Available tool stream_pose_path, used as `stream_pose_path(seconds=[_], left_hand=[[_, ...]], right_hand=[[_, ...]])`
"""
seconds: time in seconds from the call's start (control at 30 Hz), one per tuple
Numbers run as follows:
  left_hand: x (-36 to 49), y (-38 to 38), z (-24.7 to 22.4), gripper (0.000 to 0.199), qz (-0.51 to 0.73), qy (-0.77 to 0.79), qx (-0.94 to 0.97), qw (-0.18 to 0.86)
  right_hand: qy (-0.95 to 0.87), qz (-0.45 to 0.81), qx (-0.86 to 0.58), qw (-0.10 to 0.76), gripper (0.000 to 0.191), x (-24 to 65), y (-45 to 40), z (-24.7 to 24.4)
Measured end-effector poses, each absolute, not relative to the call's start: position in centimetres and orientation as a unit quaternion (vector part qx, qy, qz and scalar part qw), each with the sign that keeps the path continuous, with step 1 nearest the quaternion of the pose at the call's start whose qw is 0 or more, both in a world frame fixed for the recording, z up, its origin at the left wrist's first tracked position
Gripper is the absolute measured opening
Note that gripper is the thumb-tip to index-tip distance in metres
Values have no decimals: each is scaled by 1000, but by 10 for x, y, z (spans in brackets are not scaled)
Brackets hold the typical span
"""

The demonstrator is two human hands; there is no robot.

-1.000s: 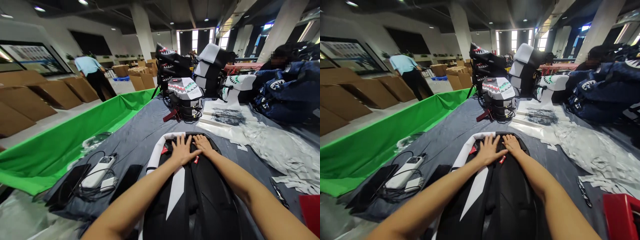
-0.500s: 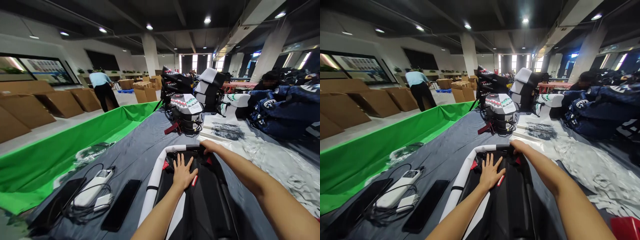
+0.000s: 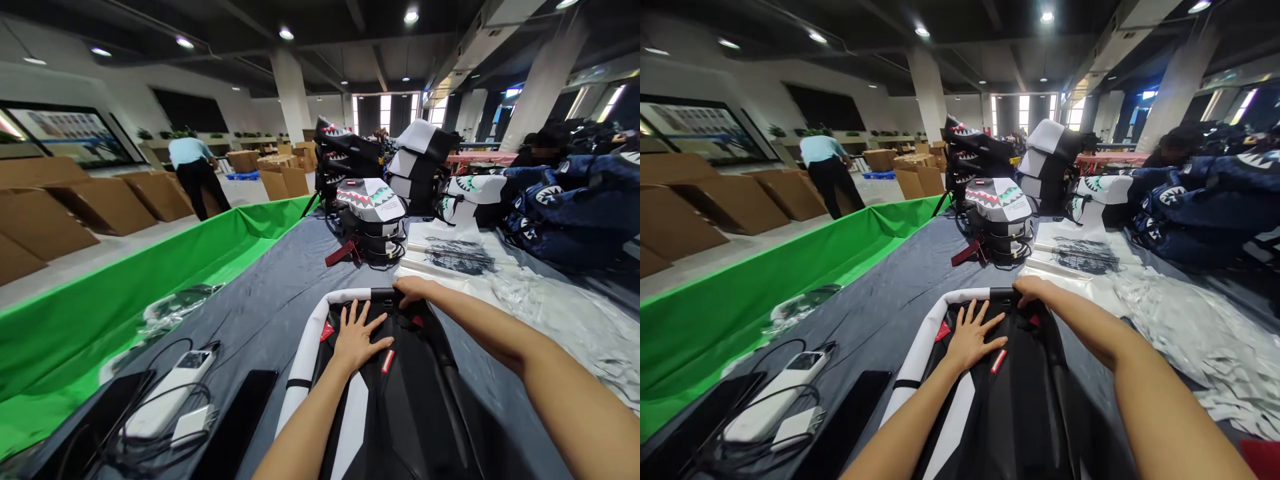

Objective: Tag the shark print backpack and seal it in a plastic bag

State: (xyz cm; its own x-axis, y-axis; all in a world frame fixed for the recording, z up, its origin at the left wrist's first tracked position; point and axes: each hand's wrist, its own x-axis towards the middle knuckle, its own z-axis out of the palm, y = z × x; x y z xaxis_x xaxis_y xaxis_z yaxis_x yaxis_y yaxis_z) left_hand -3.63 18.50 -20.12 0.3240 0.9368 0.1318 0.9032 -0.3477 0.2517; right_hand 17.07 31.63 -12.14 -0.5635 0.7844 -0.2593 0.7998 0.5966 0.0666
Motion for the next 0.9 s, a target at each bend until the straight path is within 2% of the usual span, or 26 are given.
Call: stream_pose_path(seconds=[0.23,0.4,0.5,0.63,0.7,0.9], left_hand=[[-20,206,-200,73,130,598,787,71],[-14,209,-197,74,123,596,787,100],[-14,203,-197,75,131,582,796,102],[-15,199,-200,74,103,587,799,86],[-17,202,-205,72,85,582,806,69],[-26,226,-216,49,125,548,826,-23]], right_hand=[[844,21,517,143,38,158,330,-134],[840,42,521,145,23,135,322,-115],[868,42,484,103,20,98,314,-108],[908,10,418,32,42,34,308,-121],[909,-7,417,20,46,9,312,-133],[893,-36,445,-57,26,-4,317,-151]])
